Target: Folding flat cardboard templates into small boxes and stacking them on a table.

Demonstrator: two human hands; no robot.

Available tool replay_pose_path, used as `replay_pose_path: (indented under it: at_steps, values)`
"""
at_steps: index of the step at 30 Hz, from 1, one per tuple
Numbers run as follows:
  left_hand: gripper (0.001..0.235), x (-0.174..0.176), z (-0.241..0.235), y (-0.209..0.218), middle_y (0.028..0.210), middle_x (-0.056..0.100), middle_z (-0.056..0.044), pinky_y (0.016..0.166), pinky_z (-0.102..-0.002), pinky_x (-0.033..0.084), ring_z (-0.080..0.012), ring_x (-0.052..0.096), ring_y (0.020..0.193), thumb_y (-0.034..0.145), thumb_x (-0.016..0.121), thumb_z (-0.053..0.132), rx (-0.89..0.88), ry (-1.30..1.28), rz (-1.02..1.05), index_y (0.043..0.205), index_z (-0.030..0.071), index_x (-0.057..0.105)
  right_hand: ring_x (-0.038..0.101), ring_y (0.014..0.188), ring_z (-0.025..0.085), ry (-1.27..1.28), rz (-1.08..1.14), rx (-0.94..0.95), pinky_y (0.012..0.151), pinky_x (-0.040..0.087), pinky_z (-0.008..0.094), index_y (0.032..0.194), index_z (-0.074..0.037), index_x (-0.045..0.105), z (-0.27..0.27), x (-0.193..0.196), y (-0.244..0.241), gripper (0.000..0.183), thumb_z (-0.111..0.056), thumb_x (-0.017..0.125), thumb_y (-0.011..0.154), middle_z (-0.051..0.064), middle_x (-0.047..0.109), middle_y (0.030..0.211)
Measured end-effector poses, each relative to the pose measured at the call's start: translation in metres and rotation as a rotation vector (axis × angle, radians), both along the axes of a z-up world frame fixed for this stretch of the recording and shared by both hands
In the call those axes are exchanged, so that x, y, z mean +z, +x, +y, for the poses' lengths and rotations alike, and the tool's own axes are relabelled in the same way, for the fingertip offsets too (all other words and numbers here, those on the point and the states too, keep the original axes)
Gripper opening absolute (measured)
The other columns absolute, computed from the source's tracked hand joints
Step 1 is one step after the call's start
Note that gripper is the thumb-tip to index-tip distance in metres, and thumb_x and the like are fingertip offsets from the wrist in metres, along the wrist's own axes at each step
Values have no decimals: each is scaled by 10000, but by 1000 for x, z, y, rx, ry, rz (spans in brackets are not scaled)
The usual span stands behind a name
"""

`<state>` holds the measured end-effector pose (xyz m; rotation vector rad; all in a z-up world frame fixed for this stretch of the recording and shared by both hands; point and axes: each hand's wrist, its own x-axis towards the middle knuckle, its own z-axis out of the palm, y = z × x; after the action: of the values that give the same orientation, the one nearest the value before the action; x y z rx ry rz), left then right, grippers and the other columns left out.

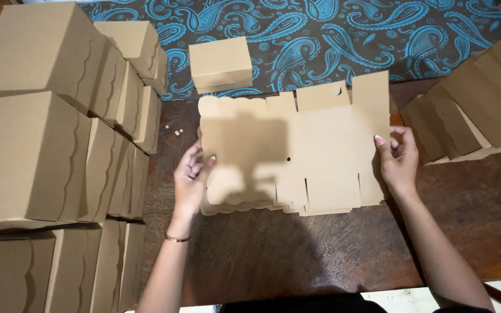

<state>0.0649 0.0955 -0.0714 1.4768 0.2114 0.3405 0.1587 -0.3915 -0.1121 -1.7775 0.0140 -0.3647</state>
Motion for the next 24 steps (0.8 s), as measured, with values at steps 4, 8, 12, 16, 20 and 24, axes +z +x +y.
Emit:
replay_pose_path:
  at_steps: [4, 8, 12, 16, 20, 24]
  values:
    - [455, 3, 3, -1, 1060, 723, -111, 792, -339, 632, -159, 713, 889, 974, 654, 78, -19, -28, -50, 1420, 62, 564, 645, 871, 142, 94, -6, 111, 811, 557, 306, 1362, -109, 467, 6, 15, -4, 283, -72, 584, 1107, 65, 678, 1011]
    - [501, 23, -3, -8, 1239, 638, -202, 828, -459, 635, -305, 714, 1009, 994, 622, 205, -146, -229, -42, 1458, 70, 492, 724, 962, 252, 510, 322, 394, 764, 627, 427, 1443, -105, 466, 12, 46, -14, 529, -230, 613, 950, 127, 674, 1178]
    - [848, -3, -5, -16, 1283, 643, -254, 879, -513, 589, -326, 698, 1035, 813, 831, 415, -170, -303, 407, 1477, 27, 473, 701, 1125, 332, 790, 489, 424, 884, 579, 508, 1501, -95, 506, -4, 13, -8, 564, -338, 557, 995, 169, 635, 1334]
    - [695, 41, -17, -22, 1306, 645, -229, 965, -488, 539, -305, 663, 1114, 851, 776, 216, -297, -305, 458, 1464, 22, 513, 688, 1147, 356, 1089, 523, 215, 1024, 535, 525, 1413, -29, 577, 77, 114, -55, 845, -657, 690, 859, 214, 636, 1355]
    - [511, 16, -3, -19, 1139, 718, -196, 841, -459, 598, -272, 724, 965, 867, 744, 74, -276, -481, 478, 1353, 37, 588, 688, 1135, 443, 1341, 438, 266, 1029, 531, 549, 1392, 35, 582, 106, 147, -69, 874, -630, 694, 838, 278, 639, 1328]
    - [477, 85, -5, -38, 1113, 726, -218, 832, -496, 583, -289, 716, 951, 824, 728, 28, -328, -483, 452, 1290, 20, 627, 709, 1135, 347, 1357, 490, 324, 1008, 584, 480, 1386, -18, 614, 71, 101, -45, 871, -688, 660, 831, 189, 669, 1300]
